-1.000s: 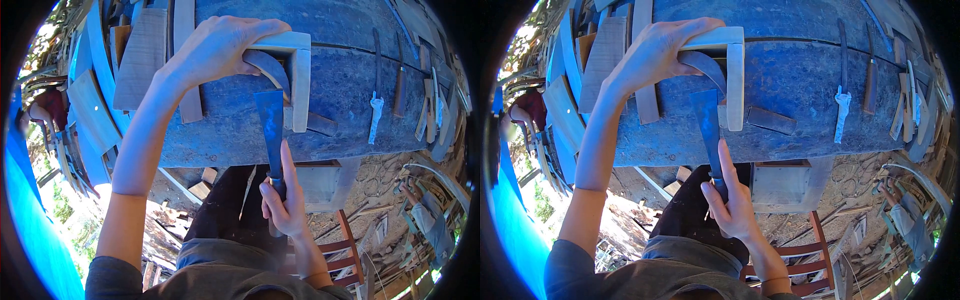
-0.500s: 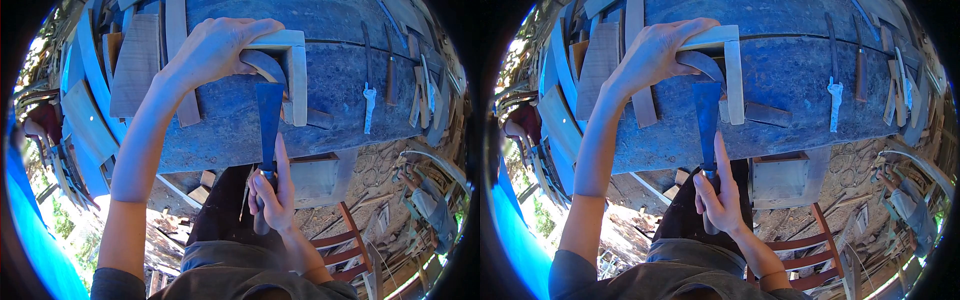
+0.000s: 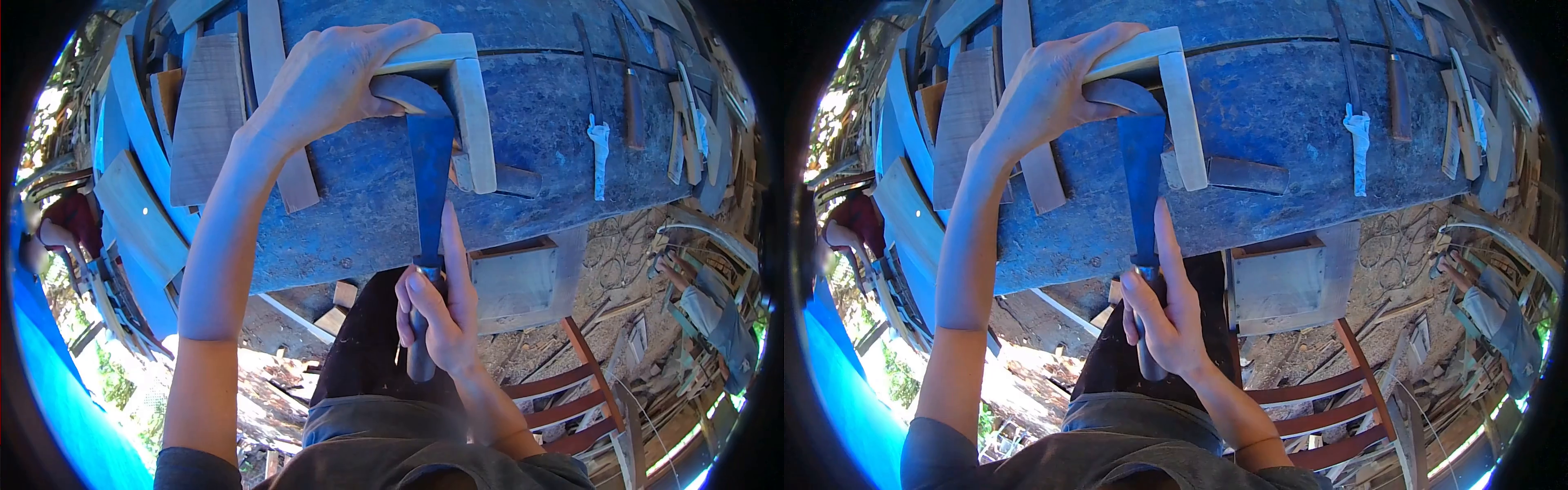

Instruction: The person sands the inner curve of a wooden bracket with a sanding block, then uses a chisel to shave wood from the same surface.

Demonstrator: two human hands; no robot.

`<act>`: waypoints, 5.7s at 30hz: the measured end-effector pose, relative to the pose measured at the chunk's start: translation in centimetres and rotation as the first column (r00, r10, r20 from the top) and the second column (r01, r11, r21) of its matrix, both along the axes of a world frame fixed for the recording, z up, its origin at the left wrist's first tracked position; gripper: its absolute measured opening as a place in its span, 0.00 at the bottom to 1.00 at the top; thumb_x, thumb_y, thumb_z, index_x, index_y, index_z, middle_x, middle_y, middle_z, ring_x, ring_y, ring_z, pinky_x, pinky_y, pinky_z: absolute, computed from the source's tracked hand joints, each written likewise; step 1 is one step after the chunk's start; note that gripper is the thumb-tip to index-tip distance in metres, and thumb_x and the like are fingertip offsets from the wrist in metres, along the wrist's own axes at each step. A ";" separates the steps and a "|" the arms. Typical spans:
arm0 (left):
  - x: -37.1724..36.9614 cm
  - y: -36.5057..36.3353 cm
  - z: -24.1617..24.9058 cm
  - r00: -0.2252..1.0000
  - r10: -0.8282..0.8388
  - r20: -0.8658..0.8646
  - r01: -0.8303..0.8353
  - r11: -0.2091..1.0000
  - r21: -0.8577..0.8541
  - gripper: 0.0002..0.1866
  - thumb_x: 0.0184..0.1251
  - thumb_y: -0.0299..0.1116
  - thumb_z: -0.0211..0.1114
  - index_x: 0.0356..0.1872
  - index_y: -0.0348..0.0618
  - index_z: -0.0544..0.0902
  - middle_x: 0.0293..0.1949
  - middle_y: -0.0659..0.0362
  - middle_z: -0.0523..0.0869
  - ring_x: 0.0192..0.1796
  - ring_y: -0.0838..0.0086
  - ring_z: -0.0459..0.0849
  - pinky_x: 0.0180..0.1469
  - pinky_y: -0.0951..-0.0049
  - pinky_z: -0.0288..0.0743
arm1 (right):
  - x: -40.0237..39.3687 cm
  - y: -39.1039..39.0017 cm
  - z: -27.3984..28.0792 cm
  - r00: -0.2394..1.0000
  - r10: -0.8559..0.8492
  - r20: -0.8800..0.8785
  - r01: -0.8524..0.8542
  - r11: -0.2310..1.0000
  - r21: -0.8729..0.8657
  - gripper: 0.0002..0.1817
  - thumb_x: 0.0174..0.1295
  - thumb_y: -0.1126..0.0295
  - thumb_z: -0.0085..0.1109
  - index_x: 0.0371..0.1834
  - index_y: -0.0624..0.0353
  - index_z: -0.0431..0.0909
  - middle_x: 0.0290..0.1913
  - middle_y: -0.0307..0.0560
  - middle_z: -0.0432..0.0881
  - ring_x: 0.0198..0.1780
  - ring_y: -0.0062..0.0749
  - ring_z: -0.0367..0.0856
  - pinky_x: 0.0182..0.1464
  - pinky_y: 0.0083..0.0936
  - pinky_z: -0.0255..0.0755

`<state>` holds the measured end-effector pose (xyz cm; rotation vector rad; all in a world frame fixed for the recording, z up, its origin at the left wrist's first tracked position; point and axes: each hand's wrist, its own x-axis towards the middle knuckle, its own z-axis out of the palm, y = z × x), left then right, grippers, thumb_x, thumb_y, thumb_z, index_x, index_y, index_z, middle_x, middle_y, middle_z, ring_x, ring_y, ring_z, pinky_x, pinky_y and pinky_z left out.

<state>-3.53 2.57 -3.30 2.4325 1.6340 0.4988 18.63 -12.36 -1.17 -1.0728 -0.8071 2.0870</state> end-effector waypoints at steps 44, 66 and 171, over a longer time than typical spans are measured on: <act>8.7 -2.8 -0.2 0.736 0.398 0.548 -0.425 0.901 -0.084 0.12 0.74 0.35 0.65 0.52 0.47 0.90 0.36 0.65 0.84 0.36 0.82 0.77 0.39 0.81 0.71 | -0.4 1.0 1.6 0.971 -0.231 -0.057 0.226 0.970 -0.086 0.35 0.78 0.67 0.37 0.83 0.51 0.34 0.31 0.45 0.74 0.17 0.20 0.69 0.17 0.17 0.68; 9.8 -2.9 -0.5 0.650 0.398 0.647 -0.463 0.883 -0.078 0.10 0.70 0.34 0.68 0.47 0.44 0.91 0.31 0.61 0.84 0.35 0.75 0.76 0.39 0.74 0.71 | 0.7 2.1 1.6 0.902 -0.418 -0.107 0.374 0.880 -0.292 0.33 0.80 0.65 0.34 0.83 0.44 0.34 0.31 0.46 0.73 0.15 0.21 0.69 0.15 0.18 0.66; -1.1 6.0 -1.6 0.350 0.453 0.820 -0.560 0.803 -0.204 0.13 0.76 0.38 0.60 0.43 0.43 0.91 0.39 0.59 0.88 0.41 0.79 0.83 0.47 0.74 0.78 | -5.9 13.0 -0.2 0.983 0.181 -0.043 -0.177 0.980 0.088 0.31 0.80 0.65 0.36 0.83 0.43 0.43 0.26 0.38 0.69 0.13 0.16 0.68 0.12 0.17 0.67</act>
